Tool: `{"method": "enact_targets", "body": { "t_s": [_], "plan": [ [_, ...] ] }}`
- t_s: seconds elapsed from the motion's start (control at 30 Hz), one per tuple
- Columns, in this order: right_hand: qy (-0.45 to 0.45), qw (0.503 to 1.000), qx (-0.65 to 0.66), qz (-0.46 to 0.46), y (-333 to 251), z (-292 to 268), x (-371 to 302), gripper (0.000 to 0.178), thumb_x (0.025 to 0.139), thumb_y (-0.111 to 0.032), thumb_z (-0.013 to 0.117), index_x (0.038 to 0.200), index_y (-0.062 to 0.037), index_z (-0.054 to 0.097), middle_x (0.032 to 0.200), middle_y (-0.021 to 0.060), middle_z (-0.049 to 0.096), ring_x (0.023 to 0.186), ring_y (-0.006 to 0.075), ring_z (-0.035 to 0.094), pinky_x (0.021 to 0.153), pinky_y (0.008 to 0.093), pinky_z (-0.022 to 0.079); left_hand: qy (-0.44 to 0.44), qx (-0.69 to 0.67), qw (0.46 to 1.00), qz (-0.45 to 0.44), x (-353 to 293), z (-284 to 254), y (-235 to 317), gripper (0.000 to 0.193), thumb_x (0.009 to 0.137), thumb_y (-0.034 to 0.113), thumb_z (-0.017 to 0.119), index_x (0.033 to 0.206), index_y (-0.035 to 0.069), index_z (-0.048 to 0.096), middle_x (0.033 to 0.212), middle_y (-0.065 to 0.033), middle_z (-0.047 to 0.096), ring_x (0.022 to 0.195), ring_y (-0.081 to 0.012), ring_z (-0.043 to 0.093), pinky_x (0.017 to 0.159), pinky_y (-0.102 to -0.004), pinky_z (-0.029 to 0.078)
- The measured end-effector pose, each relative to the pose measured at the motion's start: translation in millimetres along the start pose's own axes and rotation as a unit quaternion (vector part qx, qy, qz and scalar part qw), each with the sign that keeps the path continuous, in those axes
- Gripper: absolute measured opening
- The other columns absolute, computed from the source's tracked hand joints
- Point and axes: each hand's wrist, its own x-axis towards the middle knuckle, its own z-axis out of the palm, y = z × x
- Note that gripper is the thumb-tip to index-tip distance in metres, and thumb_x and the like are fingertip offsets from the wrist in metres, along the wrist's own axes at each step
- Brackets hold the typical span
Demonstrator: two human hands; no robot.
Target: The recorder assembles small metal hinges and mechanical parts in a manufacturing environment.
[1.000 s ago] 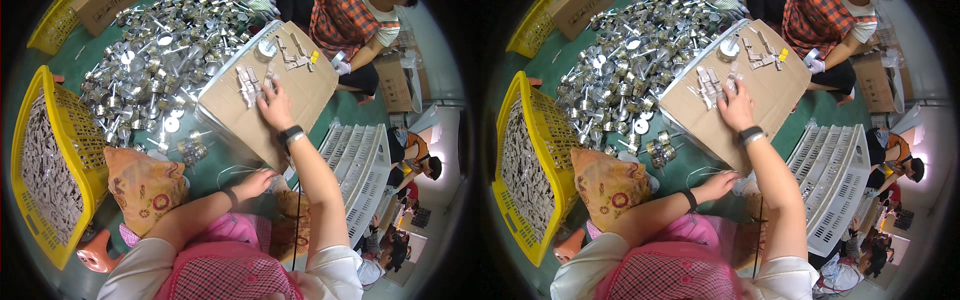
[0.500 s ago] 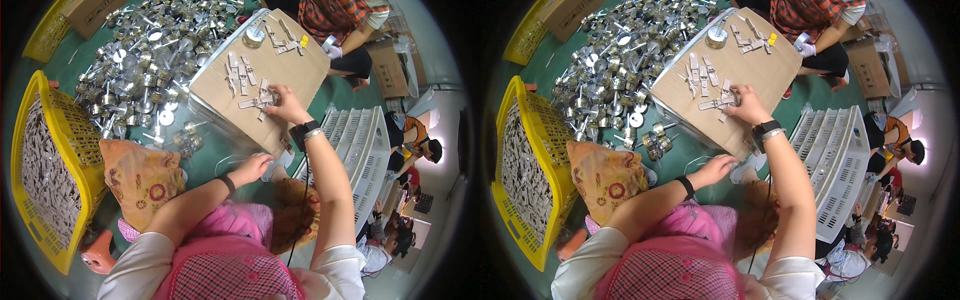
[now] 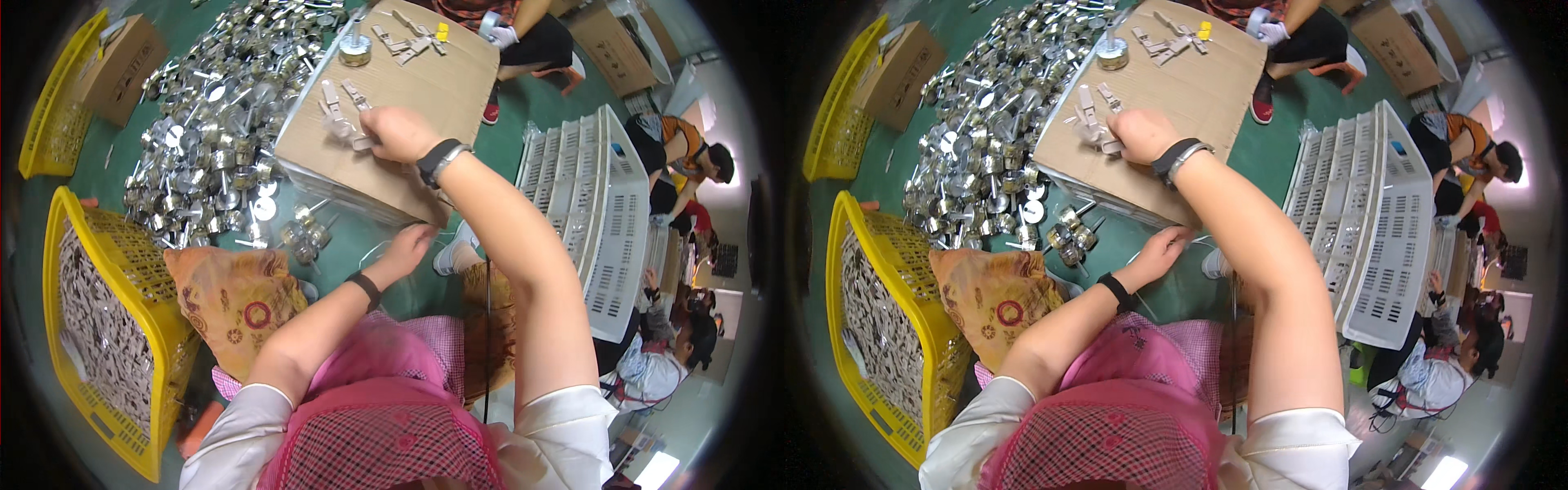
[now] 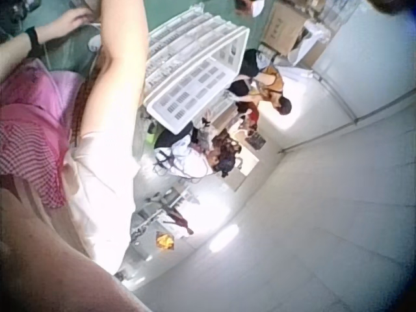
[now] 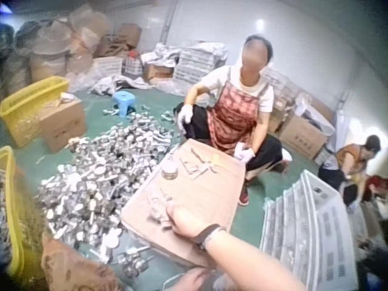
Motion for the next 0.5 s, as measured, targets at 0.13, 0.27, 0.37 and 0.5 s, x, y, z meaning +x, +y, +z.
{"method": "enact_targets", "body": {
  "t_s": [0.13, 0.27, 0.37, 0.5],
  "plan": [
    [0.134, 0.976, 0.151, 0.076, 3.8, -58.9, -60.6, 0.017, 0.075, -0.012, 0.064, 0.089, -0.0034, 0.057, 0.079, 0.0147, 0.063, 0.07, 0.0262, 0.063, 0.061, 0.0369, 0.048, 0.005, -0.066, 0.996, -0.056, -4.7, -4.6, 1.2, 0.025, 0.09, 0.007, 0.047, 0.113, -0.002, 0.053, 0.109, -0.012, 0.062, 0.102, -0.0197, 0.059, 0.087, -0.0297, 0.045],
    [0.266, 0.831, 0.402, 0.277, 43.3, -53.9, -159.2, 0.019, 0.085, -0.014, 0.062, 0.096, -0.0011, 0.053, 0.079, 0.0092, 0.063, 0.062, 0.0129, 0.062, 0.049, 0.0227, 0.045, 0.003, -0.063, 0.997, -0.053, -3.0, -1.4, 0.8, 0.024, 0.091, 0.005, 0.047, 0.114, 0.0, 0.053, 0.105, -0.0089, 0.064, 0.099, -0.0173, 0.059, 0.084, -0.027, 0.046],
    [0.367, 0.653, 0.555, 0.361, 67.5, -0.6, -206.6, 0.03, 0.087, -0.01, 0.058, 0.11, 0.0024, 0.044, 0.081, 0.0104, 0.062, 0.064, 0.0152, 0.063, 0.052, 0.0222, 0.05, 0.001, -0.08, 0.993, -0.082, -4.1, -3.1, 0.3, 0.024, 0.092, 0.006, 0.047, 0.114, 0.0, 0.053, 0.105, -0.0078, 0.064, 0.097, -0.0153, 0.059, 0.083, -0.026, 0.046],
    [0.358, 0.531, 0.671, 0.372, 63.4, 29.1, -210.1, 0.041, 0.087, -0.004, 0.054, 0.122, 0.0057, 0.035, 0.094, 0.0171, 0.058, 0.074, 0.0202, 0.065, 0.061, 0.0268, 0.057, -0.018, -0.09, 0.992, -0.09, 0.4, -6.6, 13.1, 0.024, 0.091, 0.005, 0.047, 0.114, -0.001, 0.052, 0.106, -0.0077, 0.064, 0.098, -0.0134, 0.057, 0.085, -0.0258, 0.044]
  ]
}}
